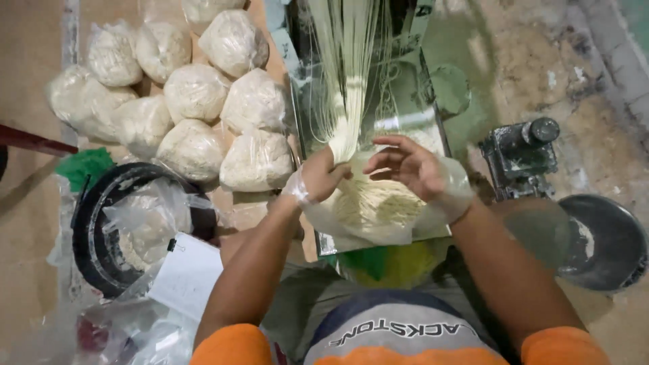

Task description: The person collects bundles of thin noodles from a machine output and places them into a clear plastic bag by hand.

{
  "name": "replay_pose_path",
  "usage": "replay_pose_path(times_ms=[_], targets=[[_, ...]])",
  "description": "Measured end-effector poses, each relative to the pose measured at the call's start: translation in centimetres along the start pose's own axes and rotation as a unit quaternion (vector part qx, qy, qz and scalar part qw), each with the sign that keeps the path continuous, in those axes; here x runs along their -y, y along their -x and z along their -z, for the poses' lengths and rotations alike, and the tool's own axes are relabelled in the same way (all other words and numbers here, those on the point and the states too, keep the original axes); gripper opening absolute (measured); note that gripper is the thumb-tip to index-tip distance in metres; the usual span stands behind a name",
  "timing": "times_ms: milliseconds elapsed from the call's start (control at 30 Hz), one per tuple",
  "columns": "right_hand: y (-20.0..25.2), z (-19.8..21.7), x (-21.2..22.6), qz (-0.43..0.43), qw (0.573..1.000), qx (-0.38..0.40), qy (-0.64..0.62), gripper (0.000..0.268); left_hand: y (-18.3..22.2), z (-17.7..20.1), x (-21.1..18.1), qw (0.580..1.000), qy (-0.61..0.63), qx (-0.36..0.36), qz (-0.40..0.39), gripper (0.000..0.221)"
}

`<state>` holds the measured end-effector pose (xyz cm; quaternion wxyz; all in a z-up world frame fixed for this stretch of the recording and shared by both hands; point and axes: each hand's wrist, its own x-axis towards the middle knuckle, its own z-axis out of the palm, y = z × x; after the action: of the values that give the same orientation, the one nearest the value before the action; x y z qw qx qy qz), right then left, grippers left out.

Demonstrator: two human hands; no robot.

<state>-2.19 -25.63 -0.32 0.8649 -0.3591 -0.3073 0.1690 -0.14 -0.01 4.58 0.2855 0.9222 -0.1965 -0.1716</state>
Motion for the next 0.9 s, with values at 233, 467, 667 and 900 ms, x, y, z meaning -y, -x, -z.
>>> replay_pose_path(times_ms=[233,467,667,900], targets=[[-3.1,-5.1,1.3,-0.081,0.947,-0.230,0.210,0.055,0.4,-0.2,-5.5,0.853,0.487,-0.159,0.094,0.014],[-3.9,-1.9,-0.6,-0.162,0.943,-0.274,0.099,0.068,0.1,-1.5,-11.3,0.911,0.379,-0.069,0.149,0.033],[-4.4,-2.1,2.6,-0.036,0.959,-0.197,-0.202,0.078,2.8,-1.8,-7.3,0.880,0.431,0.096,-0.175,0.008],[-4.8,3.3,2.2,0.042,0.938,-0.266,-0.219,0.041,6.3,-2.3,-0.4,0.949,0.274,0.144,-0.060,0.011]])
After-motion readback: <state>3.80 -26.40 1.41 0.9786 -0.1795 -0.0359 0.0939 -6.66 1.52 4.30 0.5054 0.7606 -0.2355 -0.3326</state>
